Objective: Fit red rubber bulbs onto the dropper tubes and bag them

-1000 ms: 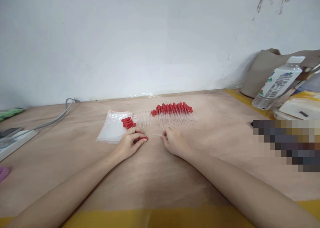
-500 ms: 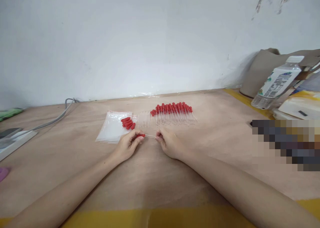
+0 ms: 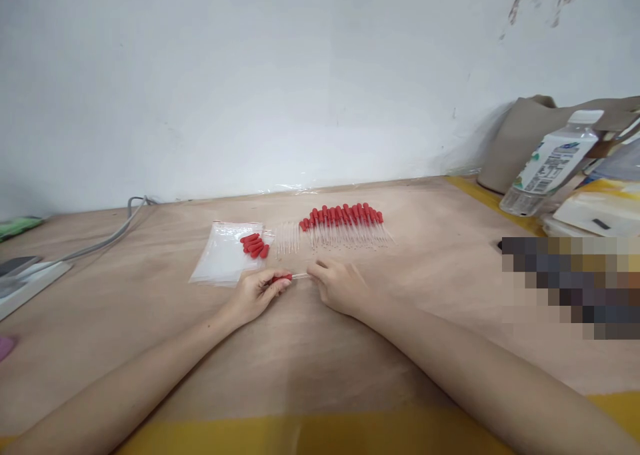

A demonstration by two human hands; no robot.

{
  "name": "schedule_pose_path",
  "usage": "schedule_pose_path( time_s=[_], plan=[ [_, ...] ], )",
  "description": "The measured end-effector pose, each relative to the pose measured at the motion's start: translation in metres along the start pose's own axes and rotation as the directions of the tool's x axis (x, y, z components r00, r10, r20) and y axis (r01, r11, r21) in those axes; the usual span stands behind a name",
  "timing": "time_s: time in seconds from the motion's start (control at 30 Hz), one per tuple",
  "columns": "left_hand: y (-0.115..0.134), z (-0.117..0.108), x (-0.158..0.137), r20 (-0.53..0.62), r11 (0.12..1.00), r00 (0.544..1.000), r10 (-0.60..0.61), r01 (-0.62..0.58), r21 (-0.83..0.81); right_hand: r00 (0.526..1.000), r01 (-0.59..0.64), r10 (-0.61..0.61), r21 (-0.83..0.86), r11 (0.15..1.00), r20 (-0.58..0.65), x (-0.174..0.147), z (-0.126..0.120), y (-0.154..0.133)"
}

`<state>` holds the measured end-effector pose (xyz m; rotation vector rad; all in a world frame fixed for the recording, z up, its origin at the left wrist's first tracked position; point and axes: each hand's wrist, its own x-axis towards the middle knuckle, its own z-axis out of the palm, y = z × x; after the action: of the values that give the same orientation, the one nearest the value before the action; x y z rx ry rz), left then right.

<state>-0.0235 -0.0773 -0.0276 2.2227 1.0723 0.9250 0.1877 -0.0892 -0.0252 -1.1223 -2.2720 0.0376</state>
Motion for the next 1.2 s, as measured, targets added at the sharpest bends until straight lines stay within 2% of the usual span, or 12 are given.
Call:
schedule_pose_path(
  time_s=[0.1,0.23,0.4,0.6,0.97,1.2],
  plan=[
    [0.0,-0.002,0.002,-0.023,0.999,0.999,0.041,-0.04,0.035,1.0,0.007,-0.007,-0.051,0.999,-0.002,-0.001,0.0,0.0],
    [0.0,-0.007,0.005,-0.039,0.996,0.997,0.07,-0.068,0.065,0.999,0.028,-0.024,0.115,0.993,-0.029,-0.001,0.001,0.005],
    [0.0,-0.009,0.005,-0.02,0.999,0.999,0.025,-0.025,0.028,0.997,0.072,-0.065,0.166,0.983,-0.047,-0.001,0.004,0.01],
    [0.002,-0.006,0.002,0.042,1.0,0.999,-0.014,0.015,-0.018,0.991,0.129,-0.124,0.112,0.985,-0.056,-0.001,0.01,0.009],
    [-0.002,-0.005,0.001,0.024,0.998,0.998,0.051,-0.052,0.043,0.99,0.137,-0.138,0.016,0.99,0.01,0.003,0.013,0.004],
    [-0.001,-0.007,0.002,0.028,0.987,0.994,0.108,-0.111,0.113,0.992,0.112,-0.113,0.026,0.993,0.051,0.008,0.012,0.003]
  ],
)
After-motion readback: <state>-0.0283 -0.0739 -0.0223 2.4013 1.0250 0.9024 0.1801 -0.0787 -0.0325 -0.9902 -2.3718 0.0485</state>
